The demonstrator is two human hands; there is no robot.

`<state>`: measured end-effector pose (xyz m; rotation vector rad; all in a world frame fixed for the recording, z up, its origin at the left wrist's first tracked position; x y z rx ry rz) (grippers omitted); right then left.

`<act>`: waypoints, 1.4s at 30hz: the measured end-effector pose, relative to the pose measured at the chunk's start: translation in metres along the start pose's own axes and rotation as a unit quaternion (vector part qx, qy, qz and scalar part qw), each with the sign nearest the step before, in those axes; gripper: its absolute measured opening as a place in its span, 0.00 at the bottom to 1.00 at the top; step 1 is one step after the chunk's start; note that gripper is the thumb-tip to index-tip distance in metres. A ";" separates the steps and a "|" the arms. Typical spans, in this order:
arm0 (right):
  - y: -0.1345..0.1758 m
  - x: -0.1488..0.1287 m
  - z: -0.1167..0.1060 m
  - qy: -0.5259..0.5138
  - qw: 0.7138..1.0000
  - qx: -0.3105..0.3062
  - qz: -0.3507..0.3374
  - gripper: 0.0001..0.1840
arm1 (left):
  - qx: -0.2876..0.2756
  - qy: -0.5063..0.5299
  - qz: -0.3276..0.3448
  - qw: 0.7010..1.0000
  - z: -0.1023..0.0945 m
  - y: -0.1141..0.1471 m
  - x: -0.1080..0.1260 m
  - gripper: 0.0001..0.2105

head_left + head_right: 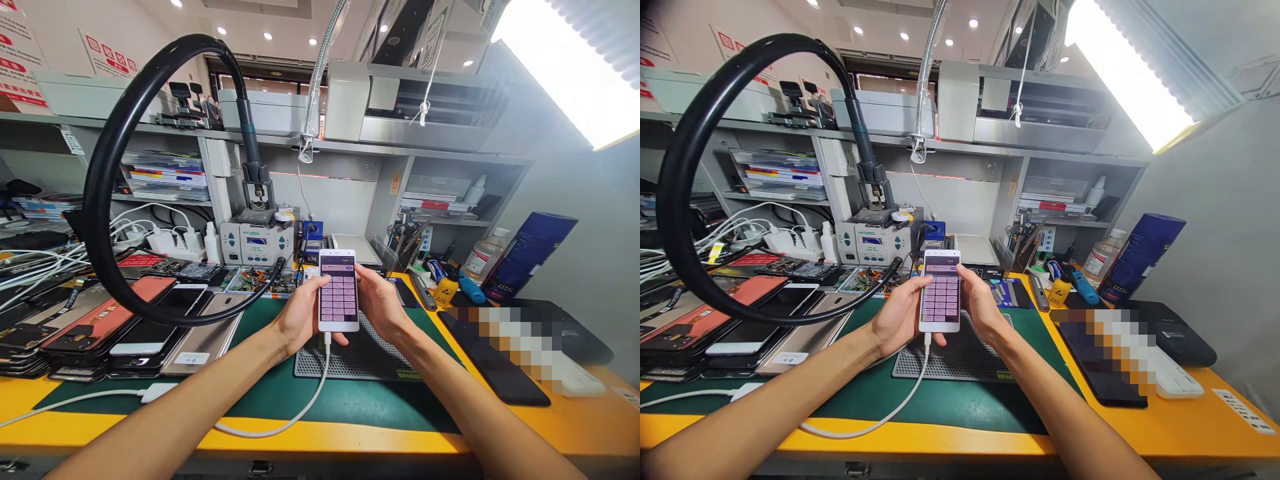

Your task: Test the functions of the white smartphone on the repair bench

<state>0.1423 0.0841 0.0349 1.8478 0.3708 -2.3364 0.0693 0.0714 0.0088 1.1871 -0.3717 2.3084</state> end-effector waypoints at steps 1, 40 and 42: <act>0.000 0.000 0.000 0.000 1.000 0.001 0.001 0.26 | 0.001 -0.002 -0.001 1.000 0.000 0.000 0.000 0.20; -0.001 0.001 -0.002 -0.002 1.000 0.009 -0.004 0.25 | -0.017 0.008 0.020 1.000 0.007 0.003 0.007 0.23; -0.002 0.001 -0.002 -0.003 1.000 0.008 -0.003 0.25 | -0.022 0.018 0.022 0.999 0.009 0.004 0.008 0.23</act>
Point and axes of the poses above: each hand's wrist, its own y-axis away from the middle knuckle, its own z-axis out of the palm, x = y × z, the point moved 10 cm from there along -y, towards the middle knuckle, and after that the axes turned 2 degrees about x, right-handed, at the moved point
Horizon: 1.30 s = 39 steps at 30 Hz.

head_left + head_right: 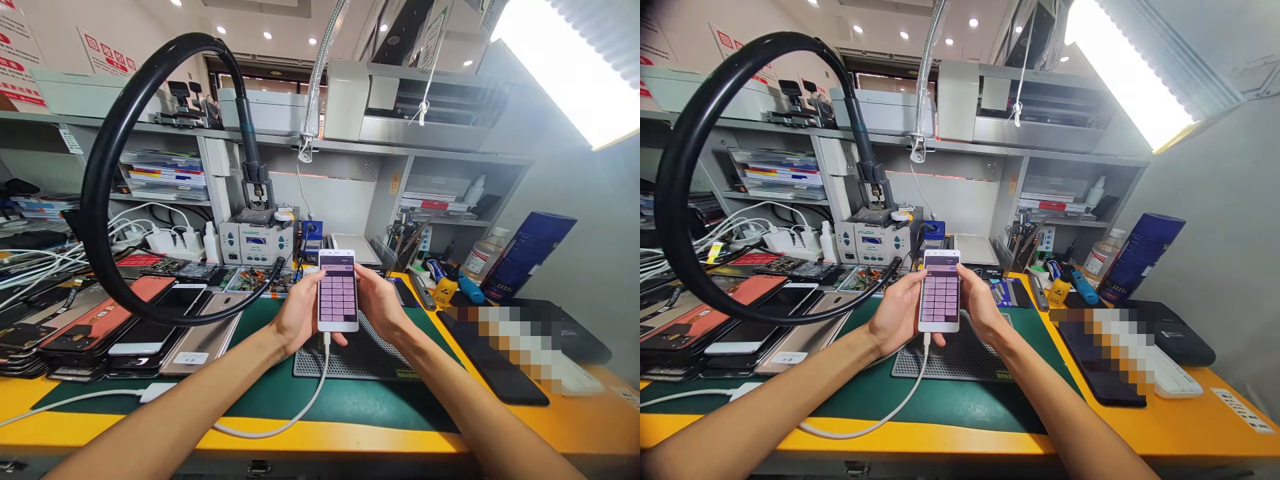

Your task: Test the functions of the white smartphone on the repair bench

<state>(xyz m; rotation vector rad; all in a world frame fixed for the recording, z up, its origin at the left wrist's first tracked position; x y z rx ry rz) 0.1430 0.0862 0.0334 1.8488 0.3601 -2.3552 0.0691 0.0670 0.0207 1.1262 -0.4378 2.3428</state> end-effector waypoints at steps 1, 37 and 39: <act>0.000 0.000 0.000 -0.001 1.000 0.000 0.001 0.25 | -0.001 0.003 -0.001 1.000 0.000 0.000 0.000 0.22; -0.002 0.001 -0.008 0.050 0.998 0.021 -0.016 0.12 | 0.008 -0.008 -0.006 1.000 -0.001 -0.001 -0.002 0.25; -0.002 -0.001 -0.006 0.062 0.998 0.016 -0.027 0.11 | 0.010 -0.008 -0.014 1.000 -0.004 -0.001 -0.004 0.26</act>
Point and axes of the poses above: each hand's wrist, its own y-axis away from the middle knuckle, its own z-axis out of the palm, x = y × z, the point moved 10 cm from there along -y, towards the middle knuckle, and after that the axes turned 2 degrees about x, right-handed, at the moved point
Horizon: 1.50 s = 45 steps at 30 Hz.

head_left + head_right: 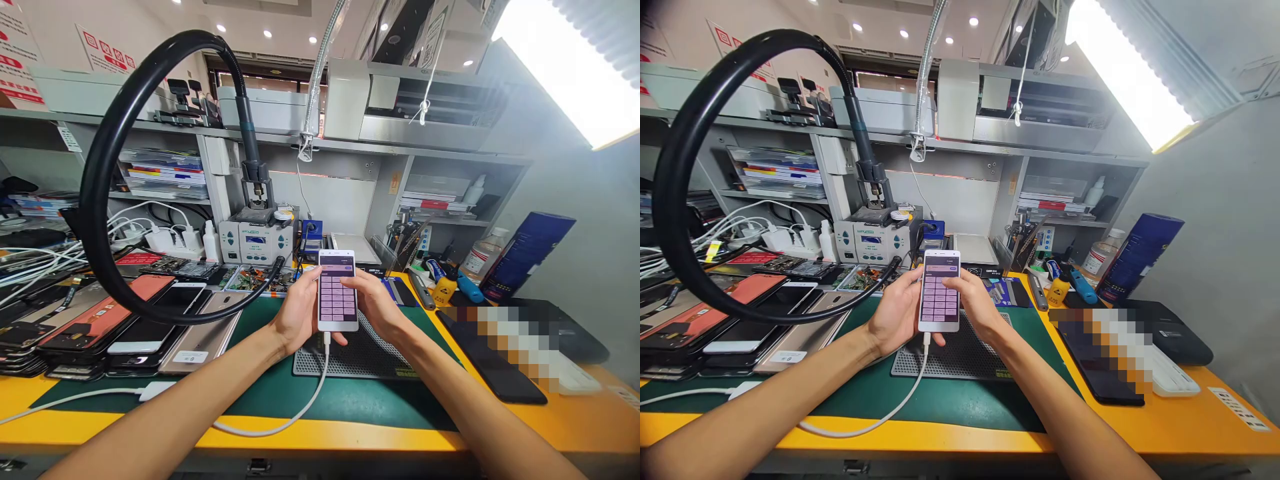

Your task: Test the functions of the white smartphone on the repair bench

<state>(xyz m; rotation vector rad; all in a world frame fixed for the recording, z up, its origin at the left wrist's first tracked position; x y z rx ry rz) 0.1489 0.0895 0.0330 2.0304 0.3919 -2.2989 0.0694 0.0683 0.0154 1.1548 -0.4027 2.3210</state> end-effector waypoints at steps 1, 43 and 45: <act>0.000 -0.001 0.001 0.003 1.000 -0.002 -0.003 0.11 | 0.001 -0.001 -0.003 1.000 -0.001 0.000 -0.001 0.26; -0.002 0.006 0.000 -0.029 0.999 0.000 0.014 0.16 | -0.002 -0.003 0.002 1.000 0.001 0.000 0.000 0.24; -0.002 0.006 0.000 -0.029 0.999 0.000 0.015 0.16 | -0.003 -0.002 0.001 1.000 0.002 0.001 0.000 0.26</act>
Point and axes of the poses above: each hand's wrist, its own y-axis away from the middle knuckle, its own z-axis out of the palm, x = y × z, the point moved 10 cm from there along -y, towards the middle knuckle, and after that the axes turned 2 degrees about x, right-handed, at the moved point
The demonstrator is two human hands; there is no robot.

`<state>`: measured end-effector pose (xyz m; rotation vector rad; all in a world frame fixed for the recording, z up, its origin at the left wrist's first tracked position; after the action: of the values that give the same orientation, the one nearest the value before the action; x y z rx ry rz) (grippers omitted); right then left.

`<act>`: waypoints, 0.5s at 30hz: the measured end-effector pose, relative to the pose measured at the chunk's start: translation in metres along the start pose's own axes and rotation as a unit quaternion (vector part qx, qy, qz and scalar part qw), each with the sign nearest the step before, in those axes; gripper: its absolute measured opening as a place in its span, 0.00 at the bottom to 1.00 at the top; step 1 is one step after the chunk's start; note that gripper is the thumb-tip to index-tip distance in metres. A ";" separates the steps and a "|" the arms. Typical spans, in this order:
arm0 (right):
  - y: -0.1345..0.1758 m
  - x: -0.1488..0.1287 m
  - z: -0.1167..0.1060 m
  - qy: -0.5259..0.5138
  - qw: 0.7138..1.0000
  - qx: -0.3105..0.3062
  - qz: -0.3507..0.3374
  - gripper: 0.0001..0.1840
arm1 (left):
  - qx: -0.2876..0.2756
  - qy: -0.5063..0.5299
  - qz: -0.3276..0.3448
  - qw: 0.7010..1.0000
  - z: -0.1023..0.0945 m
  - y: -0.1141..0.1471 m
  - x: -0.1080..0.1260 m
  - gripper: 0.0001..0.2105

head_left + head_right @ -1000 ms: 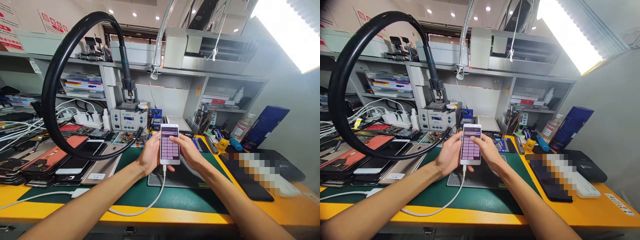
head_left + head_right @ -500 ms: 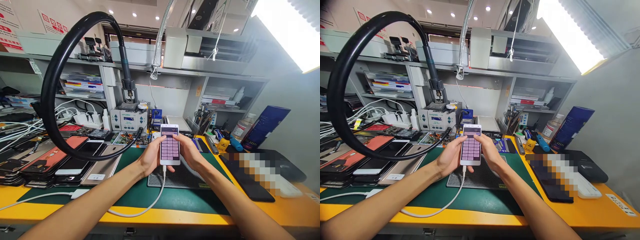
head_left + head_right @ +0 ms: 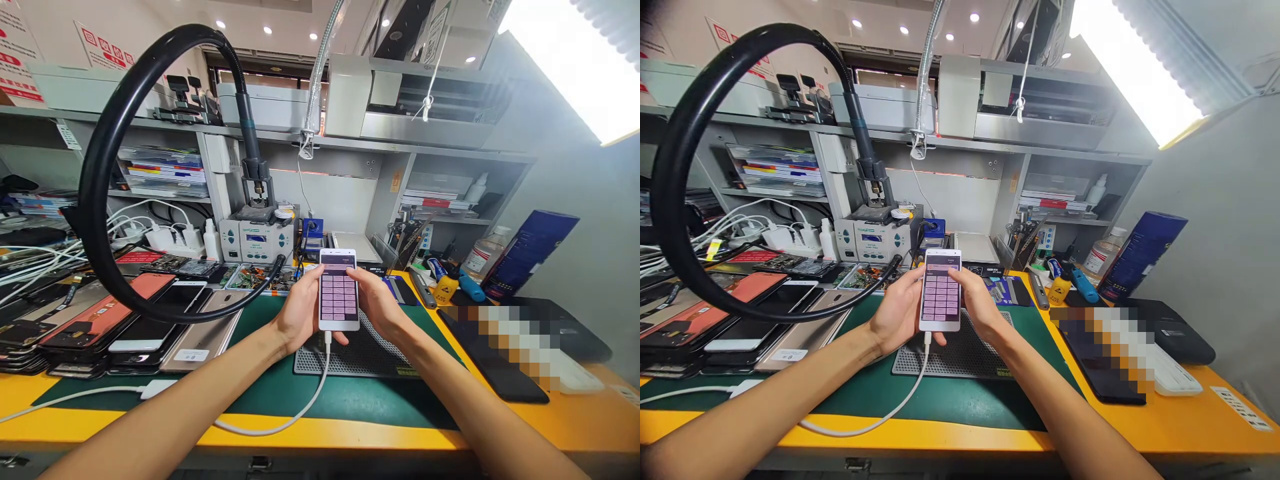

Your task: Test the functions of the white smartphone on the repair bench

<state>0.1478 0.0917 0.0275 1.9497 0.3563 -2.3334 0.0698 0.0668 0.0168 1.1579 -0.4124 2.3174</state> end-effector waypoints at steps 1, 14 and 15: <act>0.000 0.000 0.000 0.002 1.000 0.003 0.001 0.16 | 0.000 -0.001 -0.002 1.000 0.000 0.000 0.000 0.26; 0.001 -0.006 0.000 0.033 0.999 0.013 -0.015 0.14 | -0.006 0.004 -0.007 1.000 -0.003 -0.001 -0.003 0.26; 0.001 -0.006 0.000 0.043 0.999 0.012 -0.014 0.13 | -0.008 0.005 -0.010 1.000 -0.004 -0.001 -0.004 0.26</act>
<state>0.1491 0.0897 0.0335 2.0742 0.3662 -2.2866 0.0702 0.0681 0.0114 1.1383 -0.4144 2.2978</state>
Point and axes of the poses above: each hand's wrist, its own y-axis away from the middle knuckle, its own z-axis out of the palm, x = y × z, the point moved 10 cm from there along -y, towards the middle knuckle, and after that the axes turned 2 degrees about x, right-handed, at the moved point
